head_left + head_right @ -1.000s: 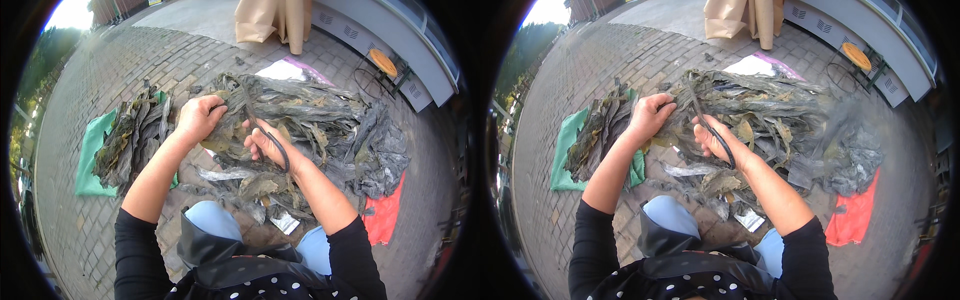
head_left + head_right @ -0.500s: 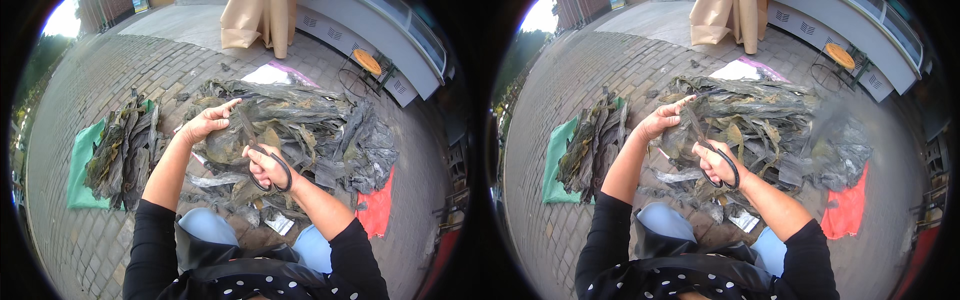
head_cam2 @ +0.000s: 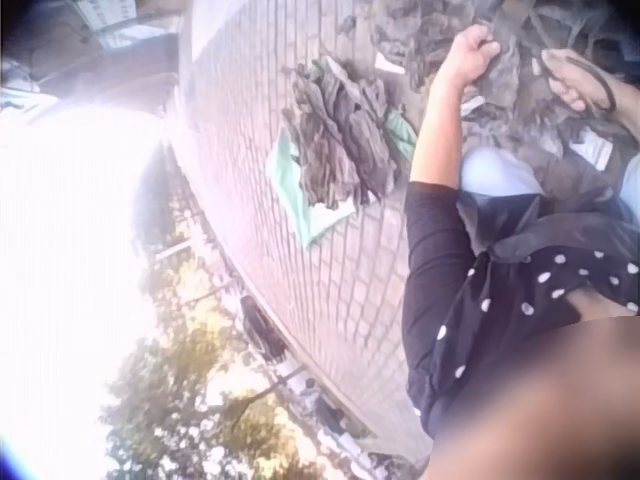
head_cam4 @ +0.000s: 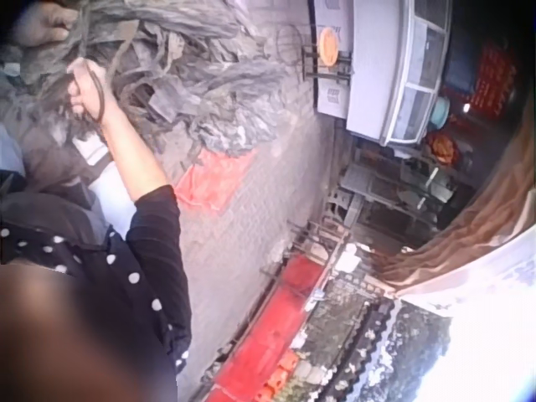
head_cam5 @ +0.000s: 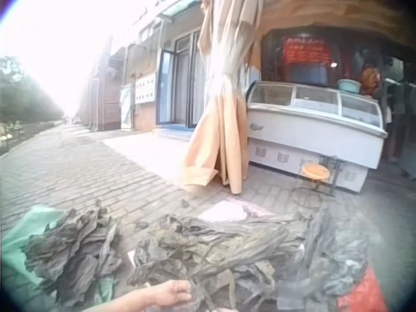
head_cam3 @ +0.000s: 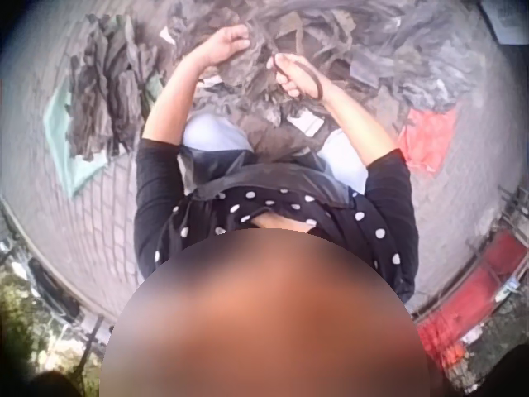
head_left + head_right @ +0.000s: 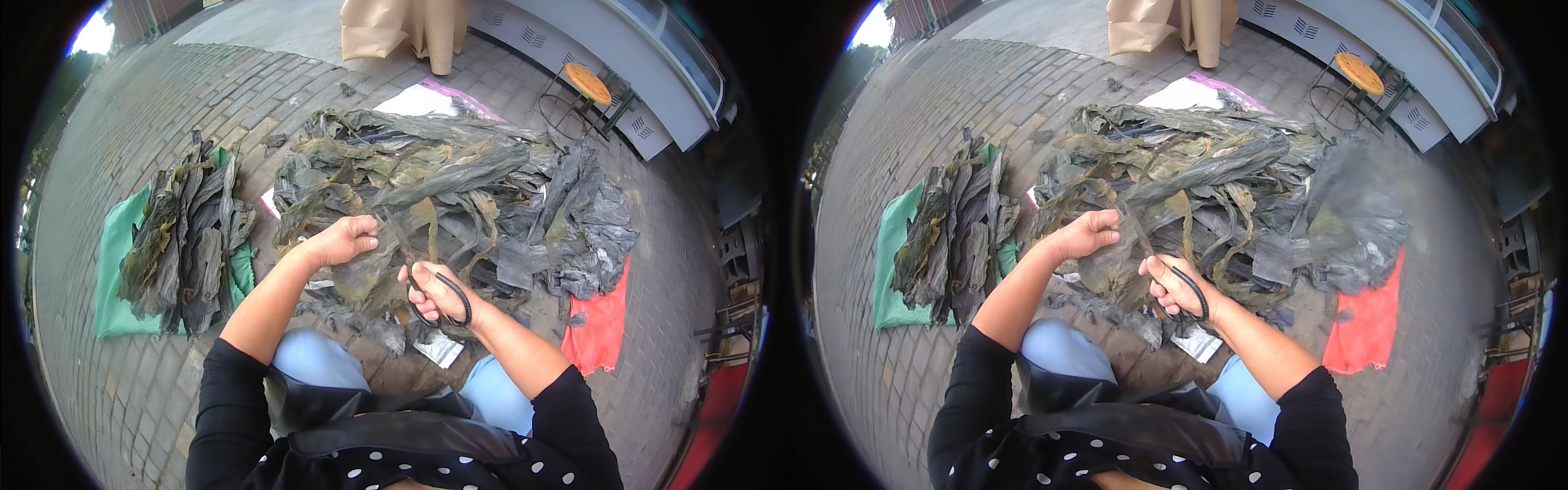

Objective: The person sits on the ground and uses scissors to cut large, dark, crumpled fabric pieces into smaller strips. They repeatedly pick up pieces, cut them, and place the cut strips into a pile on a green mat to the left.

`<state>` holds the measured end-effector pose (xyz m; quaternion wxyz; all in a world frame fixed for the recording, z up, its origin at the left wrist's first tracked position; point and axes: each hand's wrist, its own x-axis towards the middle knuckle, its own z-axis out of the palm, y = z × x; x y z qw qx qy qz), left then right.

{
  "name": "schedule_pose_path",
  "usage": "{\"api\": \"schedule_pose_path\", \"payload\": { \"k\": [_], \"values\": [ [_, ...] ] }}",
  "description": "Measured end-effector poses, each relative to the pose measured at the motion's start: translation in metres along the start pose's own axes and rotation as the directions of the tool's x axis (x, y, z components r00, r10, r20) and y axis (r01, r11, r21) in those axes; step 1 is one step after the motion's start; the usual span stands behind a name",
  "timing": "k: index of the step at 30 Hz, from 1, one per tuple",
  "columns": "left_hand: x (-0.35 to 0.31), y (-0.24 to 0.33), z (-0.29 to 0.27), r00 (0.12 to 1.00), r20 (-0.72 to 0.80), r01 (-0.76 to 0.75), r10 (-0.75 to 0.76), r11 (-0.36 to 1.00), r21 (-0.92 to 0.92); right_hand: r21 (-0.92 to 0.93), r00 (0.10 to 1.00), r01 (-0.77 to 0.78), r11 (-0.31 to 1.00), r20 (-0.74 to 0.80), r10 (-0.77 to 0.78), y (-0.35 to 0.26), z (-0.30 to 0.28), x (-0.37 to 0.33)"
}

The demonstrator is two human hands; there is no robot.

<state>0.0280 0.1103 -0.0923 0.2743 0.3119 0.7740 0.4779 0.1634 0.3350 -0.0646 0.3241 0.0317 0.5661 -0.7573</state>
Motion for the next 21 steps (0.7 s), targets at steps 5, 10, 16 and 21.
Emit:
{"api": "schedule_pose_path", "payload": {
  "k": [5, 10, 16, 21],
  "values": [
    [-0.013, -0.015, -0.003, 0.990, -0.030, -0.131, 0.135, 0.984, 0.120, -0.277, 0.991, 0.046, 0.960, -0.107, -0.079, 0.012, 0.016, -0.005],
    [-0.028, 0.004, -0.050, 0.945, -0.325, -0.029, -0.026, 0.987, -0.161, -0.631, 0.836, 0.241, 0.737, -0.251, -0.488, 0.031, 0.000, 0.003],
    [-0.044, 0.074, -0.206, 0.581, -0.810, -0.636, 0.084, 0.668, -0.387, -0.880, 0.870, -0.467, 0.080, -0.474, -0.138, 0.043, -0.048, 0.019],
    [-0.041, 0.143, -0.246, 0.401, -0.905, -0.807, 0.143, 0.522, -0.275, -0.996, 0.671, 0.041, 0.073, -0.027, -0.741, -0.022, -0.029, 0.022]
  ]
}}
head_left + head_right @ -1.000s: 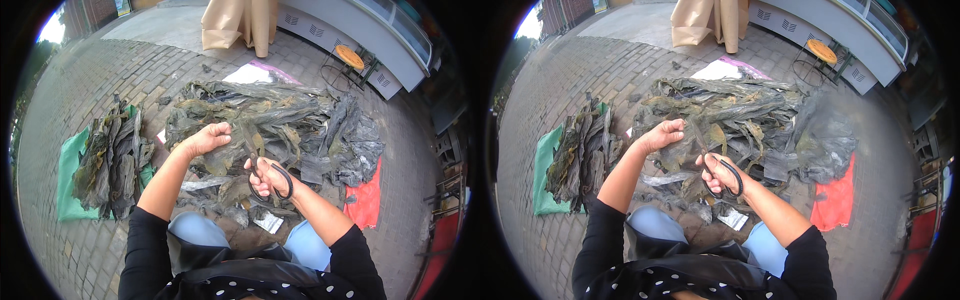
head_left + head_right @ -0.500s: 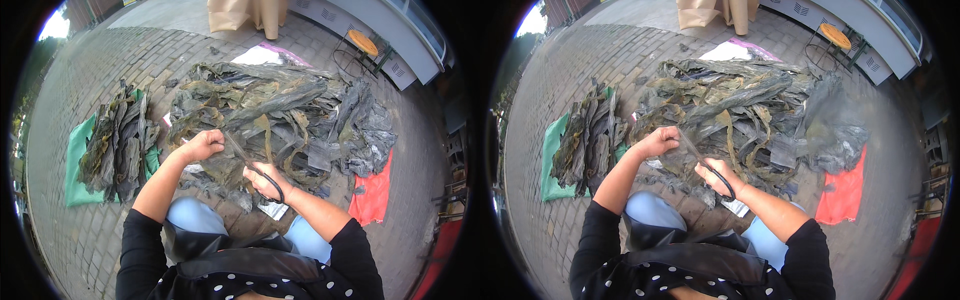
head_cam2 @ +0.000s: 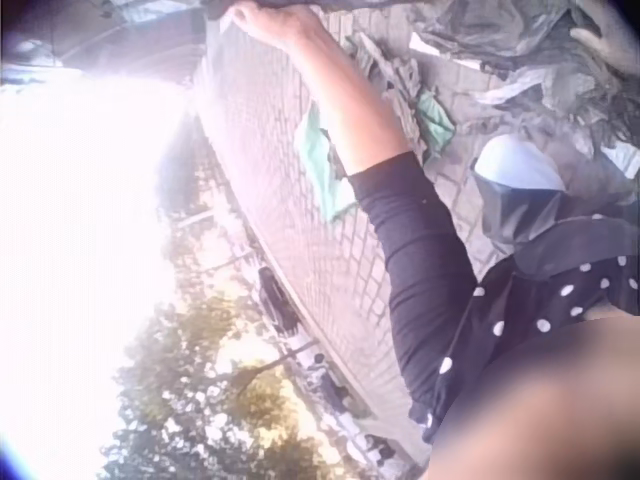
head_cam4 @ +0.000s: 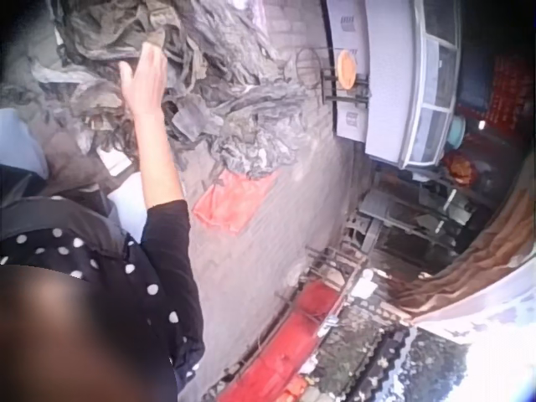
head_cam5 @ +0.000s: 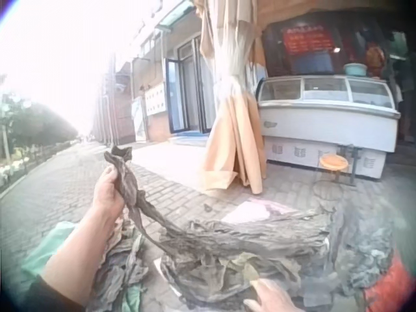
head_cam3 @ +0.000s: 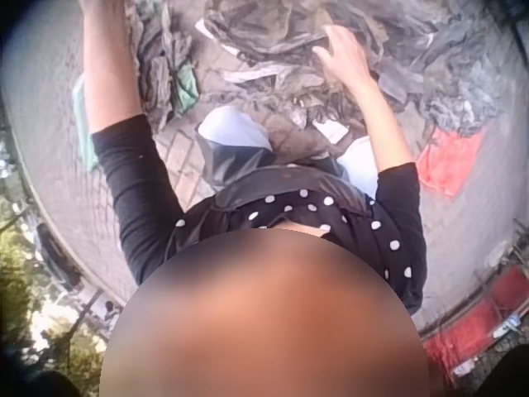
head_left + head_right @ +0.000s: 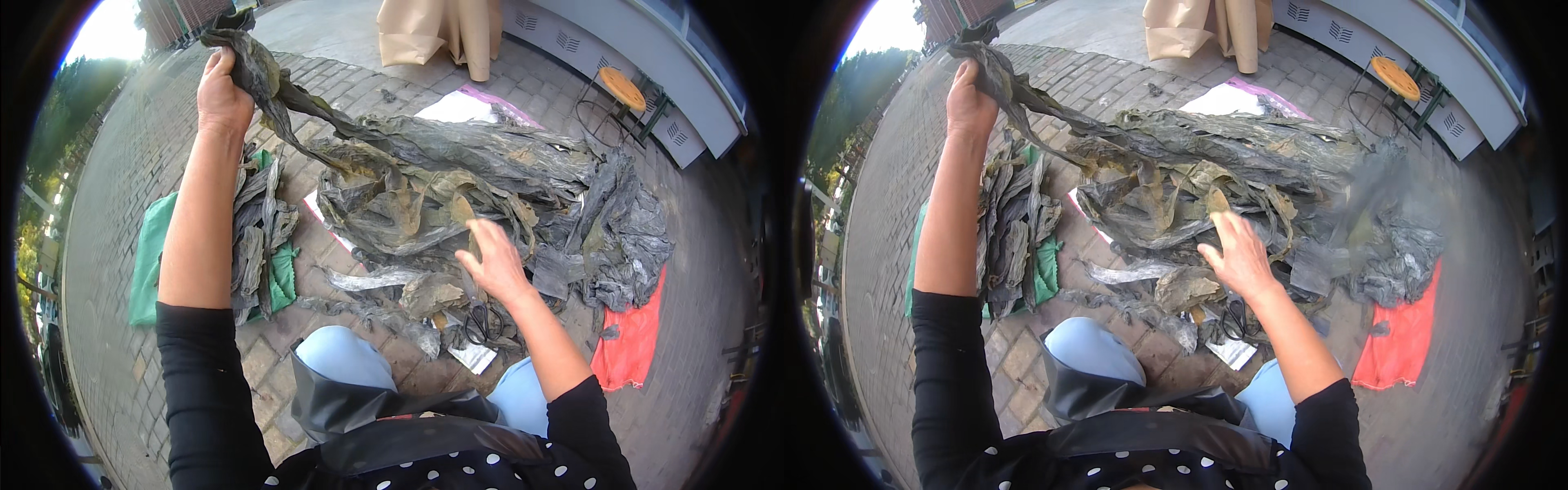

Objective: The person sits on the ground and uses scissors to cut large, dark, crumpled fabric pieces into smaller strips. They repeatedly pick up pieces, cut them, and place the cut strips into a pile on a green mat to the left.

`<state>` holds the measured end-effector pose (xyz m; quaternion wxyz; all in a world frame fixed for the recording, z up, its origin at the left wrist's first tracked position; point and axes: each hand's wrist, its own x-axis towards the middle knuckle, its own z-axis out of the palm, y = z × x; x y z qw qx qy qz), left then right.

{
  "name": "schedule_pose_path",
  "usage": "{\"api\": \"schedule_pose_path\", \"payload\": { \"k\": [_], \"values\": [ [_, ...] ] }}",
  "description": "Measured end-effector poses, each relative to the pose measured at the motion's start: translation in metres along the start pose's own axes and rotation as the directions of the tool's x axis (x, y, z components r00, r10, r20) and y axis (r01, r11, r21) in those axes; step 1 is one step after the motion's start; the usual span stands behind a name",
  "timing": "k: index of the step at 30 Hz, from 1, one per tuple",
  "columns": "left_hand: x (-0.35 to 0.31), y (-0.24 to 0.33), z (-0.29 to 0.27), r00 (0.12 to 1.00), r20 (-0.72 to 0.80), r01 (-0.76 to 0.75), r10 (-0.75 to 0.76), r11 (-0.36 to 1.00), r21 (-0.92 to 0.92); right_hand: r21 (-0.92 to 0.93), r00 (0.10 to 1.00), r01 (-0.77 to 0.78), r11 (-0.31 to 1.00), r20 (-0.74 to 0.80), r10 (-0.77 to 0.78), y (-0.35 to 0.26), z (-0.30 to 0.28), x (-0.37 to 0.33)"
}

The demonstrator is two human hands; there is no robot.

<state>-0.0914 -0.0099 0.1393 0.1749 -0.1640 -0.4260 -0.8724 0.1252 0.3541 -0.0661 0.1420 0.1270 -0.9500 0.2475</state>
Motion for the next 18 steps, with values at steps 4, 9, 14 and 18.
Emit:
{"api": "schedule_pose_path", "payload": {
  "k": [4, 9, 14, 18],
  "values": [
    [0.005, 0.007, 0.058, 0.987, 0.070, -0.142, 0.141, 0.990, 0.000, -0.052, 0.933, 0.225, 0.973, -0.277, -0.231, -0.034, -0.038, 0.092],
    [0.012, 0.021, 0.146, 0.954, 0.158, -0.221, 0.256, 0.953, -0.210, 0.223, 0.909, 0.272, 0.936, -0.380, -0.174, -0.110, 0.003, 0.201],
    [0.013, 0.051, 0.164, 0.868, 0.200, -0.455, 0.455, 0.889, -0.052, 0.687, 0.895, 0.336, 0.645, -0.447, 0.009, -0.140, -0.020, 0.272],
    [-0.023, 0.040, 0.066, 0.835, 0.548, -0.484, 0.045, 0.534, 0.693, 0.969, 0.943, 0.232, 0.089, -0.246, 0.223, -0.170, -0.068, 0.294]
  ]
}}
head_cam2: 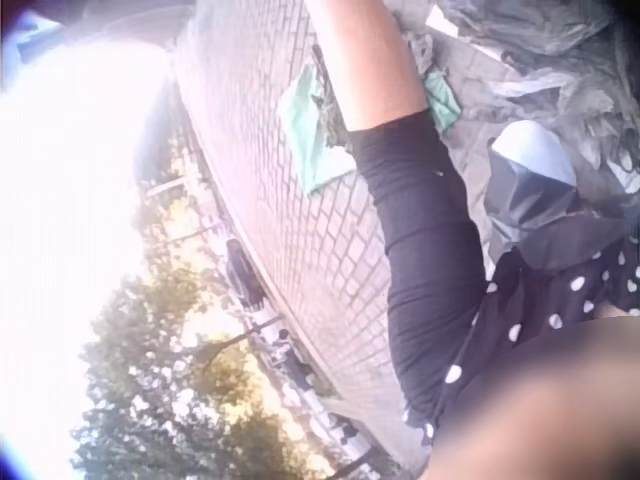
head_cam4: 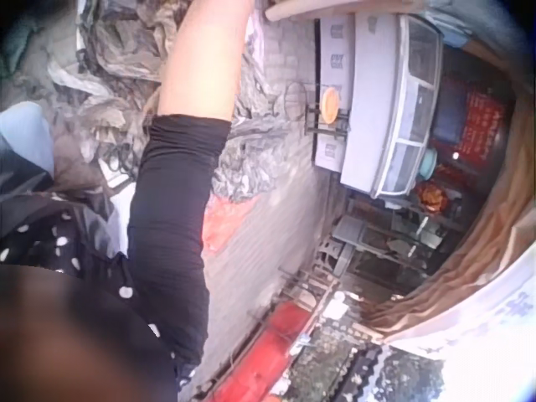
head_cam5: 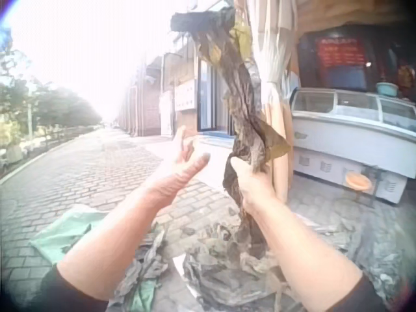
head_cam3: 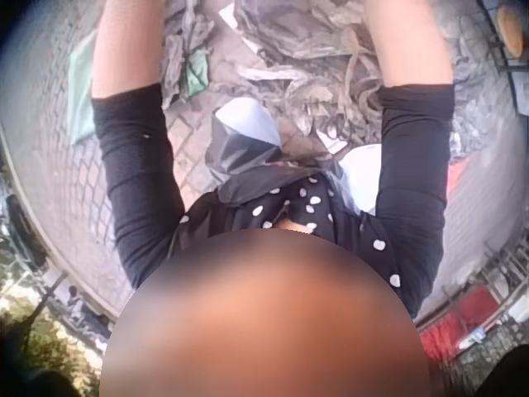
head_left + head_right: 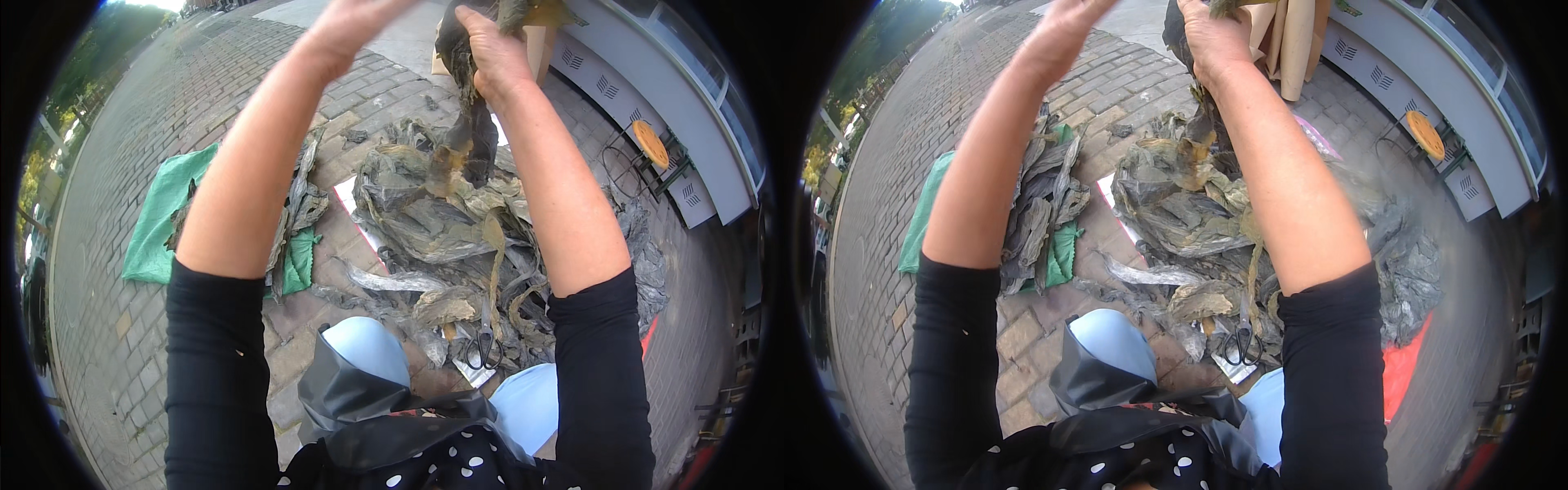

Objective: The person sits on the ground and uses scissors to cut large, dark, crumpled fabric pieces into smaller strips. They repeatedly pick up pieces, cut them, and place the cut strips into a pile on a green mat to the left.

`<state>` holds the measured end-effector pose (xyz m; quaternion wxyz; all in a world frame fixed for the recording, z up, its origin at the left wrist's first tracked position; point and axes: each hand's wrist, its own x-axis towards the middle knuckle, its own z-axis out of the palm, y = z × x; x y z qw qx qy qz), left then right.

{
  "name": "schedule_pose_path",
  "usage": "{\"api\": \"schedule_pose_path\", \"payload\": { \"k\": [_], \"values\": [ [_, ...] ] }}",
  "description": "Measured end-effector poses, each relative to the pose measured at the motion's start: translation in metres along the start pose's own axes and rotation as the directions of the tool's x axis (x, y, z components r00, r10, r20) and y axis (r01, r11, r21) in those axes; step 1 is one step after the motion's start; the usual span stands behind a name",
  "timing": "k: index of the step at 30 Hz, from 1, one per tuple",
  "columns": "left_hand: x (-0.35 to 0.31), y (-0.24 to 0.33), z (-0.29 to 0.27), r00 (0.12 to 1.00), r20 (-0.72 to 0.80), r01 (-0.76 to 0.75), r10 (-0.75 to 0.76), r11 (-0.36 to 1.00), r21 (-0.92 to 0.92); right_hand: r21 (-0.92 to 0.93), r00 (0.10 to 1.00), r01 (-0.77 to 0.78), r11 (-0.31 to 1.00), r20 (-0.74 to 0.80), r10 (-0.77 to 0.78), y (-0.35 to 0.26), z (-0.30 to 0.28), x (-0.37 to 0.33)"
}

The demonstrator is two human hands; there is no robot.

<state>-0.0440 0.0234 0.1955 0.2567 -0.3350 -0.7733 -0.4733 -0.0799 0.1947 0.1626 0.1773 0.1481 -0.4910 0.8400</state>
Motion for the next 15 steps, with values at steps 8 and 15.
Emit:
{"api": "schedule_pose_path", "payload": {
  "k": [8, 15],
  "values": [
    [-0.083, -0.074, 0.073, 0.983, 0.157, 0.150, -0.096, 0.911, -0.384, 0.161, 0.927, -0.310, 0.937, 0.270, 0.260, -0.045, 0.075, -0.005],
    [-0.079, -0.057, 0.033, 0.925, -0.186, 0.192, -0.331, 0.831, -0.522, 0.294, 0.912, -0.279, 0.914, 0.379, 0.157, -0.038, 0.096, -0.006]
  ]
}}
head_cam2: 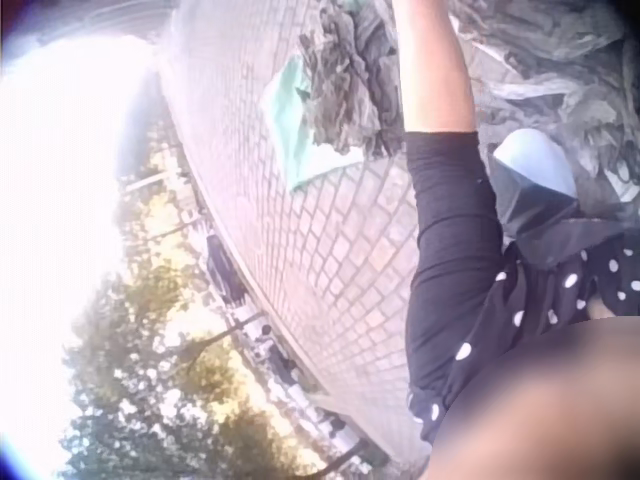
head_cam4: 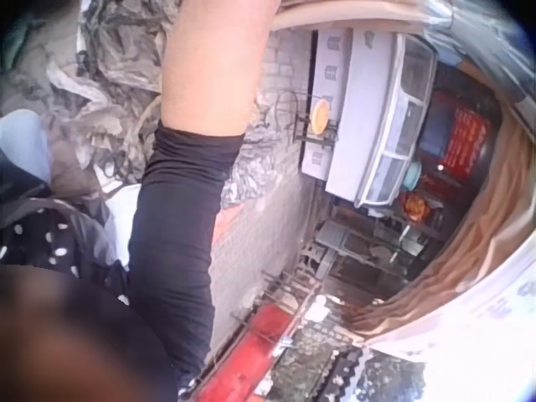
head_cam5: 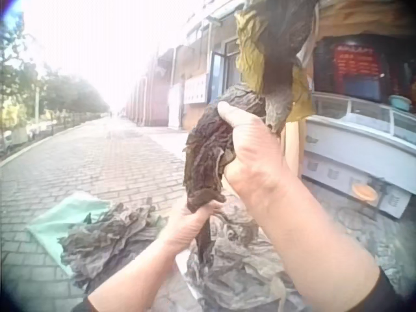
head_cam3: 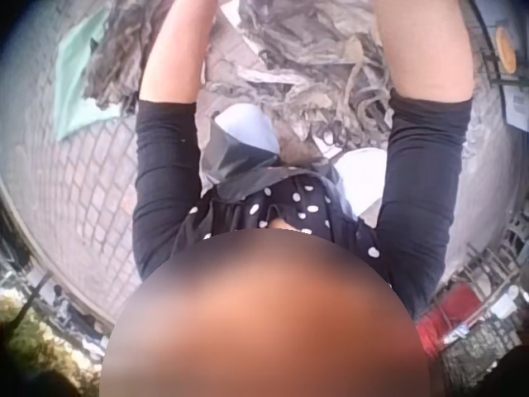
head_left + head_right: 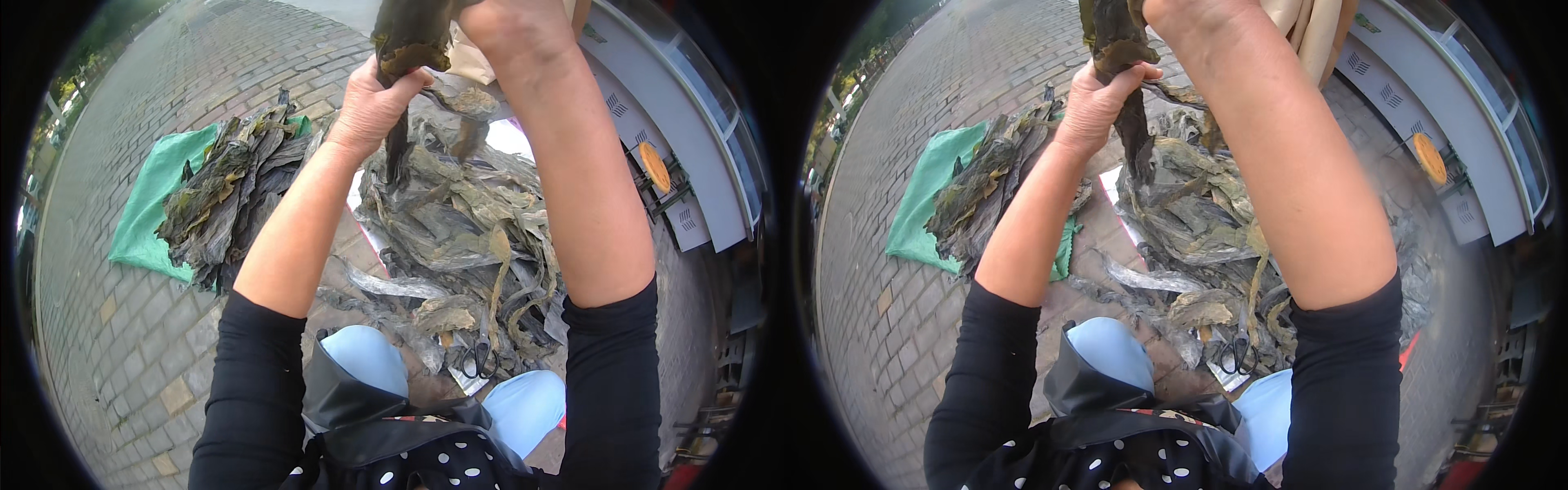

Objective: The person sits on the ground and uses scissors to cut large, dark, crumpled fabric pieces into smaller strips. They repeatedly pick up pieces, cut them, and place the cut strips into a pile on a green mat to the left.

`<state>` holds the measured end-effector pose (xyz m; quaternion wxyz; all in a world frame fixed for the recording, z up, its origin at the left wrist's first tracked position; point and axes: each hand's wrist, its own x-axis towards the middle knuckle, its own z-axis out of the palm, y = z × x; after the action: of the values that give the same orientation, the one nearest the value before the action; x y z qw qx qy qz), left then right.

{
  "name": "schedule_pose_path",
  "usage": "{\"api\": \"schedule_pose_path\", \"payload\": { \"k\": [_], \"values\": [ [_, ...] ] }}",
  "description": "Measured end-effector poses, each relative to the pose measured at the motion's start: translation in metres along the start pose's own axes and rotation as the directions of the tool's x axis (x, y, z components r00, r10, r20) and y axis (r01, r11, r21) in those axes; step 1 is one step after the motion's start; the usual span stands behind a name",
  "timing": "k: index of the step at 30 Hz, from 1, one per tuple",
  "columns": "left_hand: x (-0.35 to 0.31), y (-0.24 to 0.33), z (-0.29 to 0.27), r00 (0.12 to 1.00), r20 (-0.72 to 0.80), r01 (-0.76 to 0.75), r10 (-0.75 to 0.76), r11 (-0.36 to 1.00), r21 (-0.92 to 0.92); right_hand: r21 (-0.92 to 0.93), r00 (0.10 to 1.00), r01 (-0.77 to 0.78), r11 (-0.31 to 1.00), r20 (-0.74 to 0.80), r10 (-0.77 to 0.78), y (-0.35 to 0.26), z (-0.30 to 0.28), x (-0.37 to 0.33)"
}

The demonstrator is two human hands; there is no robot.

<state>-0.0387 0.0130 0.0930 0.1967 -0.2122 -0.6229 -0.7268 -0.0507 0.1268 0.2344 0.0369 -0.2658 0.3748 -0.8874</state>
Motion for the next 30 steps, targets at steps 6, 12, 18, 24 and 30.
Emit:
{"api": "schedule_pose_path", "payload": {
  "k": [6, 12, 18, 24, 30],
  "values": [
    [-0.049, 0.084, -0.109, 0.948, 0.255, 0.009, -0.190, 0.818, 0.575, -0.035, 1.000, 0.023, 0.999, 0.019, -0.023, 0.039, -0.001, -0.022],
    [-0.079, 0.145, -0.178, 0.969, 0.072, 0.038, -0.238, 0.427, 0.903, 0.199, 0.965, -0.254, 0.946, 0.120, 0.234, 0.155, 0.020, 0.021],
    [-0.026, 0.097, -0.314, 0.985, -0.148, 0.169, 0.091, -0.292, 0.941, -0.635, 0.775, -0.294, 0.715, 0.279, 0.567, 0.242, 0.035, 0.082],
    [-0.129, -0.115, -0.366, 0.445, -0.793, 0.550, -0.416, -0.571, 0.609, -0.828, 0.323, -0.536, 0.165, -0.020, 0.946, 0.306, -0.116, -0.119],
    [-0.100, -0.127, -0.407, 0.308, -0.798, 0.501, -0.518, -0.625, 0.599, -0.432, 0.251, -0.902, 0.024, -0.478, 0.842, 0.221, -0.216, -0.247]
  ]
}}
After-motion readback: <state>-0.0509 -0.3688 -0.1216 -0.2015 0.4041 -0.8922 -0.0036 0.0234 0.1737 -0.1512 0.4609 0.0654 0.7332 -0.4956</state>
